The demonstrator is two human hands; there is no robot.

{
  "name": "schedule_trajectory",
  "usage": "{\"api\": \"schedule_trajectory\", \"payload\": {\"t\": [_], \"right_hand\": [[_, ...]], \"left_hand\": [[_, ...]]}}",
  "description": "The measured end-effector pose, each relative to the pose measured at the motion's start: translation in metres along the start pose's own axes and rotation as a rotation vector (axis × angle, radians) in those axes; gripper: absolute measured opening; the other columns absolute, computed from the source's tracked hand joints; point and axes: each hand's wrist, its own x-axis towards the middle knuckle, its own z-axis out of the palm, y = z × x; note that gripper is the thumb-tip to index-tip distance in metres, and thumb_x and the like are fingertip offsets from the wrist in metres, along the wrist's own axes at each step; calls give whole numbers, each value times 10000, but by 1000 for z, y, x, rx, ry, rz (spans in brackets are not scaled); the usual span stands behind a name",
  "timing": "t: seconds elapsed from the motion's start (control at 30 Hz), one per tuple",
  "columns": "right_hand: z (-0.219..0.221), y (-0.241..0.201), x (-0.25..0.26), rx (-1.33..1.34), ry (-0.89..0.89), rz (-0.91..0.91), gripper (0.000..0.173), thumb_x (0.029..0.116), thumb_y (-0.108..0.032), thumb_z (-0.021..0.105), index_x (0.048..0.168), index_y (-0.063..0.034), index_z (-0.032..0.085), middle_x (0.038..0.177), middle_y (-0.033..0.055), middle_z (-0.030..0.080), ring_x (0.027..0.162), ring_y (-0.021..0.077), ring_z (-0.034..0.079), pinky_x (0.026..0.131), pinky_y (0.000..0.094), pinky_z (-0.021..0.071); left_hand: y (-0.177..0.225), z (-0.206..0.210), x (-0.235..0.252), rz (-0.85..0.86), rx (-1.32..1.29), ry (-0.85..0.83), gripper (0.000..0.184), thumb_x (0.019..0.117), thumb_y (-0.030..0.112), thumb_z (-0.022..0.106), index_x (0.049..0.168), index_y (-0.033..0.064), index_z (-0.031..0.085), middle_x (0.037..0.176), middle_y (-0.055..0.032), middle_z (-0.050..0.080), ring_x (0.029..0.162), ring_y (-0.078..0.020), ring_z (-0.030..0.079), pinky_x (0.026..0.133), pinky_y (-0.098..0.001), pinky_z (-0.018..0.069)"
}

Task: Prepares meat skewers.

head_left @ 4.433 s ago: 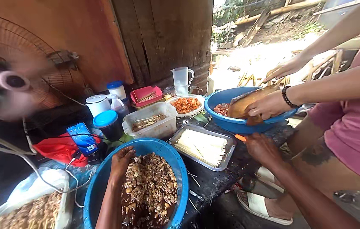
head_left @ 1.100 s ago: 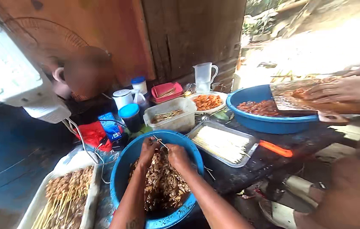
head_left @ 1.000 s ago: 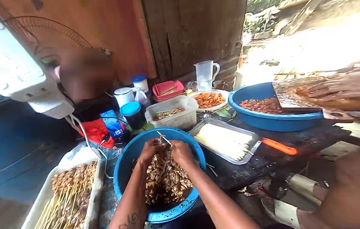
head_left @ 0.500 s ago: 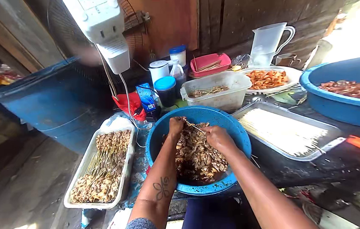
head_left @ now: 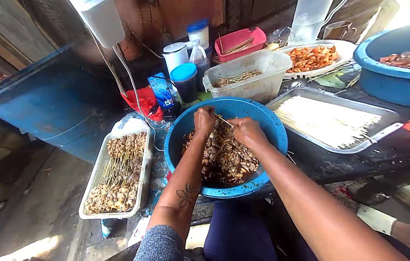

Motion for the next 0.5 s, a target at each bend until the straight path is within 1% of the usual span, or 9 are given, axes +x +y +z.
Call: {"api": "schedule_trajectory", "payload": {"t": [0.1,0.17,0.2,0.27,0.3,0.33,0.37,0.43,0.5], "right_hand": [[3,-2,5,29,19,-36,375,1070,-40,449,1343,-85,703,1298,231,686,1263,413,619,1053,609,455],[7,-2,13,27,63,-80,347,1071,-50,453,1300,-30,713,1258,260,692,1237,439,630,1047,624,460],[7,-3,15,38,93,-82,335,1073,-57,455,1279,-10,715,1246,268,692,1229,443,633,1043,621,462],[3,-4,16,90,133,-52,360,1075,-47,444,1338,-23,689,1309,249,675,1275,419,611,1084,586,443],[1,-4,14,118,150,-29,367,1075,-41,445,1358,-38,679,1325,242,668,1285,412,604,1089,579,439],[-2,-3,11,130,162,0,373,1074,-38,448,1367,-56,678,1331,236,665,1288,408,600,1086,581,441],[-5,-1,10,132,172,29,382,1074,-39,446,1374,-79,679,1335,231,665,1287,406,602,1079,587,445],[-8,3,8,139,183,61,376,1078,-44,446,1373,-75,676,1331,241,663,1271,417,609,1057,599,456],[-8,7,7,142,187,70,370,1081,-56,448,1373,-66,675,1336,238,659,1269,411,610,1063,602,455]], "left_hand": [[10,0,-3,42,86,-14,250,1028,59,535,1193,10,716,1112,-179,728,1060,-323,691,967,-506,525],[20,6,-10,104,107,-33,236,1015,55,543,1152,5,729,1110,-183,731,1077,-337,691,975,-523,522],[25,8,-13,121,85,-46,242,1011,41,541,1159,9,730,1107,-181,732,1072,-331,692,972,-518,523],[24,14,-10,145,-69,-56,267,1012,6,527,1223,-18,689,1060,-184,728,964,-287,707,892,-466,558],[18,16,-6,142,-175,-74,284,1022,3,518,1277,-40,635,1059,-197,711,917,-271,703,847,-442,574],[13,17,-2,130,-213,-107,289,1033,22,520,1307,-44,589,1109,-203,695,949,-272,706,860,-439,585],[8,17,-1,119,-175,-135,281,1036,47,533,1294,-47,590,1160,-210,683,1017,-291,694,912,-458,565],[1,20,0,83,6,-228,252,1017,79,576,1226,-24,672,1195,-211,692,1129,-333,667,1001,-521,514],[-8,30,3,35,179,-344,225,1005,133,613,1167,27,726,1180,-201,706,1150,-362,661,1004,-578,503]]}}
